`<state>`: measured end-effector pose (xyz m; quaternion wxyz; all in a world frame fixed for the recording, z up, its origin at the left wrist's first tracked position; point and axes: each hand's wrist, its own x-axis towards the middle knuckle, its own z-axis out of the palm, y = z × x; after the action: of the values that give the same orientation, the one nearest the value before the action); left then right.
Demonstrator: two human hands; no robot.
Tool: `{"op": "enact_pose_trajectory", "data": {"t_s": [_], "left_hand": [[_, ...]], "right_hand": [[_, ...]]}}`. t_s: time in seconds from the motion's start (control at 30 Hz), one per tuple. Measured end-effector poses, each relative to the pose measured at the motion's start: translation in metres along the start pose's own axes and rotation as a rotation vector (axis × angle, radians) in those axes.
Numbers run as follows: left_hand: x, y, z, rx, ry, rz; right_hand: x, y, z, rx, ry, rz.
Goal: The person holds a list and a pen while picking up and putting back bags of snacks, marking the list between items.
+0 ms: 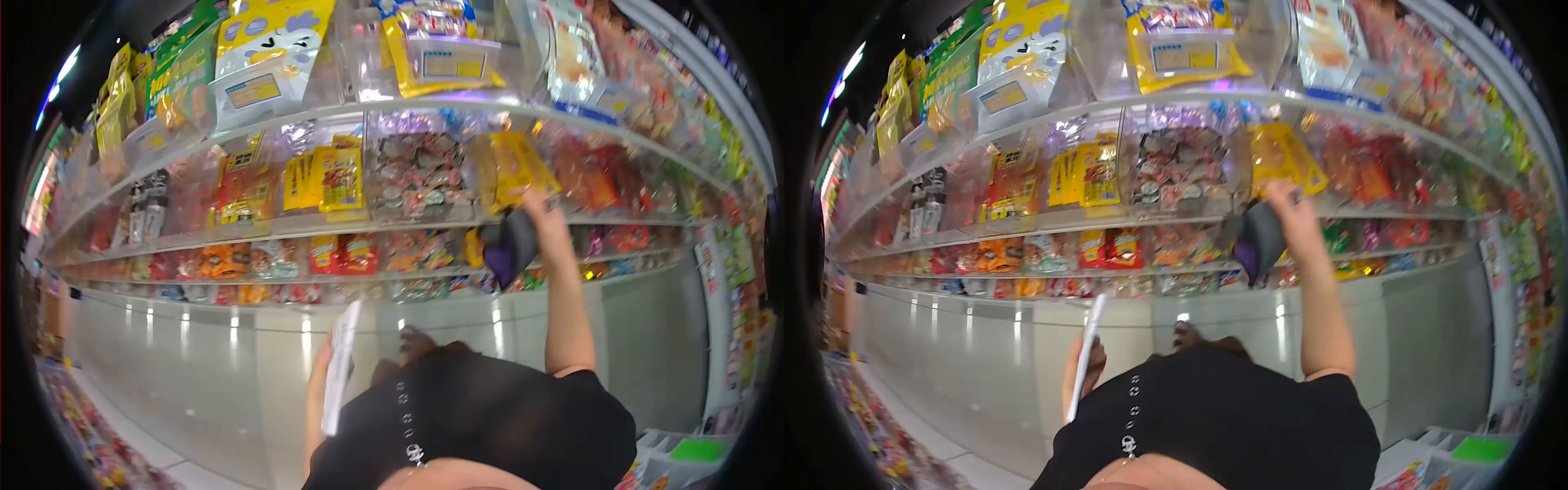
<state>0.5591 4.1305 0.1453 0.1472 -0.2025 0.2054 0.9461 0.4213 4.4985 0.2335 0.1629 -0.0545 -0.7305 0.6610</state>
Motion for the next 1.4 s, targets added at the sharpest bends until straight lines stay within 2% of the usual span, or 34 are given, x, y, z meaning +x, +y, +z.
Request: {"op": "enact_pose_trajectory", "data": {"t_s": [0.03,0.07,0.17,0.2,0.3,0.33,0.43,0.47,0.5,0.63,0.67,0.7,0.77,0.8,0.9,1.0,1.1,1.2,1.3,1.4], "left_hand": [[-0.009,-0.014,-0.021,-0.128,-0.043,-0.013],[-0.017,-0.024,-0.039,-0.237,-0.077,-0.024],[-0.037,-0.046,-0.07,-0.441,-0.148,-0.022],[-0.041,-0.051,-0.077,-0.478,-0.171,-0.017],[-0.049,-0.06,-0.09,-0.572,-0.227,0.003],[-0.05,-0.062,-0.09,-0.595,-0.235,0.005],[-0.06,-0.063,-0.08,-0.682,-0.216,-0.029],[-0.058,-0.061,-0.086,-0.678,-0.188,-0.053],[-0.054,-0.059,-0.092,-0.672,-0.162,-0.084],[-0.035,-0.051,-0.111,-0.45,-0.148,-0.051],[-0.037,-0.049,-0.104,-0.363,-0.203,0.004],[-0.036,-0.047,-0.093,-0.181,-0.14,0.095],[-0.03,-0.047,-0.065,0.183,-0.011,0.274],[-0.032,-0.05,-0.044,0.214,-0.048,0.33],[-0.026,-0.06,-0.019,0.241,-0.149,0.369],[-0.018,-0.073,-0.001,0.273,-0.181,0.404],[-0.014,-0.087,0.033,0.404,-0.164,0.49],[-0.006,-0.098,0.066,0.625,-0.111,0.603],[-0.002,-0.111,0.102,0.748,-0.11,0.668],[0.005,-0.129,0.128,0.789,-0.138,0.736]], "right_hand": [[-0.003,-0.004,0.004,-0.073,-0.129,0.072],[-0.002,-0.004,0.008,0.038,-0.211,0.273],[0.017,-0.004,0.03,0.521,-0.055,0.467],[0.022,-0.015,0.037,0.679,-0.029,0.421],[0.048,0.012,0.016,0.639,-0.525,0.218],[0.046,0.012,0.015,0.475,-0.555,0.184],[0.032,-0.002,0.023,-0.272,-0.328,-0.208],[0.039,0.006,0.015,-0.636,-0.295,-0.393],[0.039,0.012,0.011,-0.483,-0.299,-0.315],[0.042,-0.01,0.009,0.133,-0.264,-0.011],[0.047,-0.009,0.01,0.13,-0.259,-0.038],[0.052,-0.009,0.012,0.127,-0.254,-0.064],[0.076,0.016,0.014,-0.206,-0.235,-0.346],[0.075,0.018,0.012,-0.803,-0.196,-0.414],[0.077,0.044,0.008,-1.069,-0.363,-0.33],[0.085,0.054,0.01,-0.88,-0.177,-0.327],[0.106,0.049,0.014,-0.618,-0.103,-0.34],[0.115,0.055,0.019,-0.895,-0.32,-0.402],[0.103,0.065,0.02,-0.932,-0.235,-0.59],[0.091,0.054,0.002,-0.765,-0.199,-0.665]]}}
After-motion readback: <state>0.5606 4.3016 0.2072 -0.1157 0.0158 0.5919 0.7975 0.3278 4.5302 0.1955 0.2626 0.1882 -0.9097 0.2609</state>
